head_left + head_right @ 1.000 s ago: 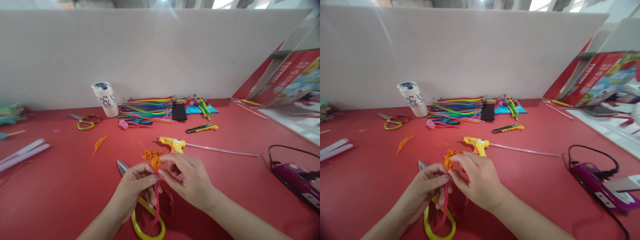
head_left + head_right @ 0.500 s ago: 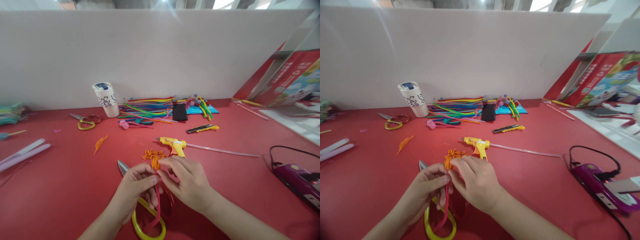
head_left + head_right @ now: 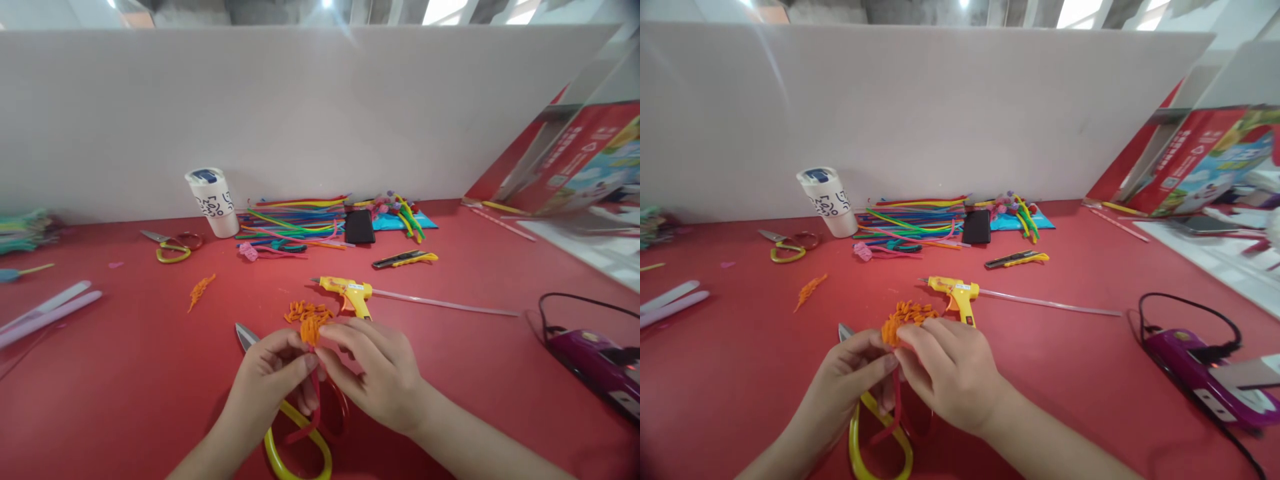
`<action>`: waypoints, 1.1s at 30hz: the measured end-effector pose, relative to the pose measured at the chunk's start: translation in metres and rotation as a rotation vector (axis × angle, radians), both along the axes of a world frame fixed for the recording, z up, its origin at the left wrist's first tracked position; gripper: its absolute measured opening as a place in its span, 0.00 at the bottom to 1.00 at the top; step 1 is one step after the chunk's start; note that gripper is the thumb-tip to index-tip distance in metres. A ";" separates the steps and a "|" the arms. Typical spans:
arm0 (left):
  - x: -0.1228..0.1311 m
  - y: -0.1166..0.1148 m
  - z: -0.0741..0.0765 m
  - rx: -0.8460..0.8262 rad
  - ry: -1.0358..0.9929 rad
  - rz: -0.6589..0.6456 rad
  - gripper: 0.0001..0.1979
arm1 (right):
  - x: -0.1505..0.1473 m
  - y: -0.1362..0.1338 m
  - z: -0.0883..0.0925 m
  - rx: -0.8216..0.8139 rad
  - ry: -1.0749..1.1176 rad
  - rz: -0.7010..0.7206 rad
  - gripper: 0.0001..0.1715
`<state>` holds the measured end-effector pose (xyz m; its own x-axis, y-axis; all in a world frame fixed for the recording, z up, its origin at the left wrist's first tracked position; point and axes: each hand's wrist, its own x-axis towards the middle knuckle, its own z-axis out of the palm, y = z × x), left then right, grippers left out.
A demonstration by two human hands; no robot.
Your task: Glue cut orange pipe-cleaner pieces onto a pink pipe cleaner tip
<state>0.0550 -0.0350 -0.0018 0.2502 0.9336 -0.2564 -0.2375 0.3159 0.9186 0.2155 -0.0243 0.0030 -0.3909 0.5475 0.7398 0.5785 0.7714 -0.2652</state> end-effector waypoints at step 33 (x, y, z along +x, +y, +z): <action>-0.004 -0.011 0.000 0.395 0.105 -0.048 0.05 | 0.007 -0.003 0.004 0.183 -0.078 0.180 0.08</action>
<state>0.0510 -0.0457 -0.0017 0.2877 0.9532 0.0930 -0.1299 -0.0574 0.9899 0.2223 -0.0277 0.0070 -0.5295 0.3242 0.7839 0.4412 0.8945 -0.0719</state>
